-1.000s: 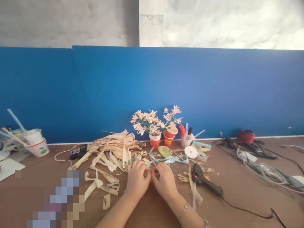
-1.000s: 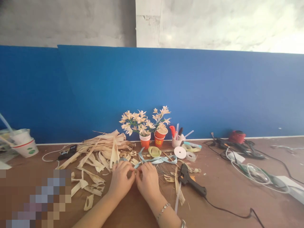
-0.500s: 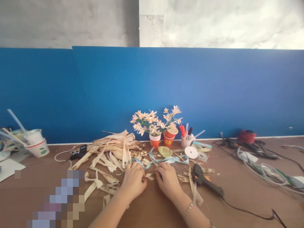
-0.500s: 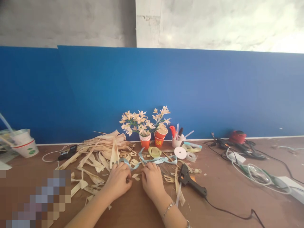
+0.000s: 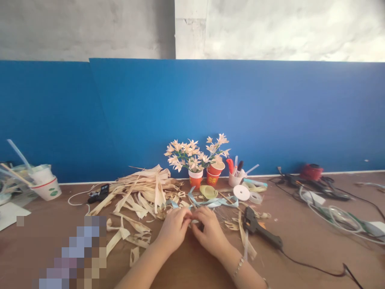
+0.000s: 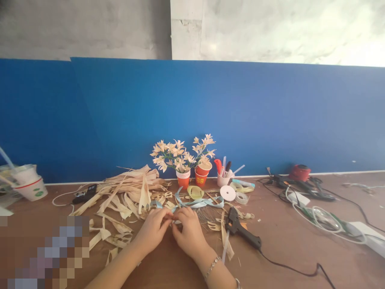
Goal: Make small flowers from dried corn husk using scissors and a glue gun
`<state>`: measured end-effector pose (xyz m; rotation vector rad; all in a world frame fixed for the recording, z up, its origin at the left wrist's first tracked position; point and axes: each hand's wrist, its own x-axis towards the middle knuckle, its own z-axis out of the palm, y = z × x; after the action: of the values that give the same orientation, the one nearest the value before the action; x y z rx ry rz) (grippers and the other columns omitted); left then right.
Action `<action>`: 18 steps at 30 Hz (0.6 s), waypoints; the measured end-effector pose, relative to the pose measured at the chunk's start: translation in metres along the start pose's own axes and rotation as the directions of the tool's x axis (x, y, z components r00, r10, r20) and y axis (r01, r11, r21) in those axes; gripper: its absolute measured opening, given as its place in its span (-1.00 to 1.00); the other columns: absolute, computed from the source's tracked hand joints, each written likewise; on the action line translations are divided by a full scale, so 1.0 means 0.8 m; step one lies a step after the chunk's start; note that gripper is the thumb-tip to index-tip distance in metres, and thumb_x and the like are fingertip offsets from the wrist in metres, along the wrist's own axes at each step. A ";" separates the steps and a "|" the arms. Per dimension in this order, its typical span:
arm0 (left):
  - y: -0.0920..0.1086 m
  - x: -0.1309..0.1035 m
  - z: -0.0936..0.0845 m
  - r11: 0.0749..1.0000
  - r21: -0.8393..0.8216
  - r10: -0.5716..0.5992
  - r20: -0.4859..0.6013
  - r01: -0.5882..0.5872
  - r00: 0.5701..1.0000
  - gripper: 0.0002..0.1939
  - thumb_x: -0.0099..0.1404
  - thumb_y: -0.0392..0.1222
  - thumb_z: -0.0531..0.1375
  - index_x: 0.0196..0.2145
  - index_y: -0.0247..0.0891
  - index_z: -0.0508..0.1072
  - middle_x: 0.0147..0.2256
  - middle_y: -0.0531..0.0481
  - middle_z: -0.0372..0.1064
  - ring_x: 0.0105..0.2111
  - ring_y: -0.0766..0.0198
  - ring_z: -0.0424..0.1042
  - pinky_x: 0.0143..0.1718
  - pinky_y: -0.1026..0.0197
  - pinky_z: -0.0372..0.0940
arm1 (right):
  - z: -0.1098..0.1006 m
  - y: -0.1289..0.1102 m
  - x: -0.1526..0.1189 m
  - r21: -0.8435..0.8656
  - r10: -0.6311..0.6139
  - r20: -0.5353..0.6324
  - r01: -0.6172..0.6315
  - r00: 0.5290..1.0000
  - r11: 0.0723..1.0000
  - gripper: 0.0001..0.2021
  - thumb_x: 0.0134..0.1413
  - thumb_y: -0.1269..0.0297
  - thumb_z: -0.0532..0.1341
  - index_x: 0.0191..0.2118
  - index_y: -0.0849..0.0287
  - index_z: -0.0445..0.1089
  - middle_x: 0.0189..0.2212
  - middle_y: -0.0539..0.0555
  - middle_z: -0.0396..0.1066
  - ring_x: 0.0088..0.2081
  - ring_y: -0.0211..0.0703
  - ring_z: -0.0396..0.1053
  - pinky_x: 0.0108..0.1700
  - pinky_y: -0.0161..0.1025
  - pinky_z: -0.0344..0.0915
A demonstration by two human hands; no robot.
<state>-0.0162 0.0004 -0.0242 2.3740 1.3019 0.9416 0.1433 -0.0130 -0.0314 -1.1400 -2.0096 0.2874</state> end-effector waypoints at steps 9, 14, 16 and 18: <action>0.000 -0.002 0.004 0.993 -0.117 -0.003 -0.026 0.000 1.000 -0.67 0.17 -0.45 0.01 -0.15 -0.18 0.36 -0.31 -0.03 0.44 -0.26 0.19 0.41 -0.19 0.17 0.28 | 0.000 0.003 0.000 0.016 0.001 -0.058 0.000 0.998 1.000 -0.86 -0.01 0.52 0.12 -0.42 0.15 0.36 -0.41 0.03 0.37 -0.30 -0.14 0.28 -0.22 -0.22 0.17; 0.004 0.001 -0.003 0.984 -0.154 -0.095 -0.023 0.090 0.995 -0.73 0.12 -0.39 0.08 -0.21 -0.22 0.41 -0.39 -0.01 0.44 -0.35 0.20 0.42 -0.25 0.19 0.30 | -0.002 0.004 0.001 0.075 0.061 -0.135 -0.051 0.989 0.996 -0.86 0.03 0.46 0.10 -0.47 0.16 0.35 -0.49 0.02 0.36 -0.38 -0.16 0.28 -0.29 -0.24 0.20; 0.004 0.002 -0.005 0.980 -0.147 -0.135 -0.012 0.131 0.991 -0.84 0.14 -0.32 0.10 -0.33 -0.21 0.45 -0.43 0.01 0.44 -0.40 0.21 0.41 -0.30 0.20 0.29 | -0.002 0.006 0.002 0.108 0.096 -0.164 -0.079 0.982 0.991 -0.84 0.05 0.43 0.10 -0.49 0.16 0.35 -0.51 0.03 0.36 -0.40 -0.17 0.28 -0.32 -0.25 0.22; 0.003 0.003 -0.005 0.981 -0.132 -0.146 -0.012 0.143 0.989 -0.87 0.18 -0.27 0.09 -0.42 -0.21 0.45 -0.45 0.01 0.44 -0.40 0.21 0.41 -0.31 0.21 0.28 | -0.001 0.008 0.001 0.124 0.117 -0.169 -0.096 0.979 0.988 -0.83 0.05 0.42 0.09 -0.49 0.16 0.35 -0.50 0.03 0.37 -0.40 -0.16 0.30 -0.33 -0.25 0.24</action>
<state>-0.0164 0.0007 -0.0187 2.1453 1.3559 0.9802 0.1476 -0.0088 -0.0336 -1.1606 -1.7585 0.3408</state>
